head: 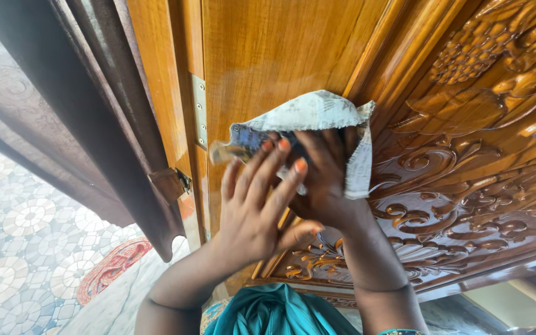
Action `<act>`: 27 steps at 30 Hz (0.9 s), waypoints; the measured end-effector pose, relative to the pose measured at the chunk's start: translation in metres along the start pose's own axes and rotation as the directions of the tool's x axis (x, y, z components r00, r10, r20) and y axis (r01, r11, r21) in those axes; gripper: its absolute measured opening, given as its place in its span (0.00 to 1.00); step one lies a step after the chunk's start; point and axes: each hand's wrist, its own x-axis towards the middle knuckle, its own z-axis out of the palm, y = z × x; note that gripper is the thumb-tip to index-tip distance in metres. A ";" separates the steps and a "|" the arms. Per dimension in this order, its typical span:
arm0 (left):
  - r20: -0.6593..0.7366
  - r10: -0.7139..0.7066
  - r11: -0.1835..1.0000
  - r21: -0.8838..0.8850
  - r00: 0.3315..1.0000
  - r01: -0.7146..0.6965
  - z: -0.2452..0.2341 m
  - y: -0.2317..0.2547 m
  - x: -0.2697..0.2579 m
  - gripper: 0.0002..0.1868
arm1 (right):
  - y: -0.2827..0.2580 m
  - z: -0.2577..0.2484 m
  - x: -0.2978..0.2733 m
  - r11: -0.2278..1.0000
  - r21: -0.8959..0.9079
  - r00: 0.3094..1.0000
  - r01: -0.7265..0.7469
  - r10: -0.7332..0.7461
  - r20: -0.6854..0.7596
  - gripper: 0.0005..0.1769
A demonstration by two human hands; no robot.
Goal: The person wipes the surface of a carved wooden door using a cloth. They systematically clean the intricate carvings and flat panels, moving the cloth across the door's surface to remove dust or dirt.
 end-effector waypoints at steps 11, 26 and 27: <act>-0.176 -0.126 0.889 0.416 0.976 0.190 0.019 -0.032 0.014 0.37 | 0.007 -0.005 -0.013 0.885 -0.329 0.929 -0.330 0.243 -0.280 0.19; -0.218 0.000 0.911 0.402 0.976 0.090 0.017 -0.058 0.062 0.30 | -0.023 0.017 0.014 0.679 -0.409 0.793 -0.609 0.539 -0.284 0.27; -0.216 -0.003 0.910 0.405 0.976 0.092 0.017 -0.058 0.061 0.30 | -0.026 0.016 0.011 0.685 -0.452 0.821 -0.572 0.485 -0.303 0.26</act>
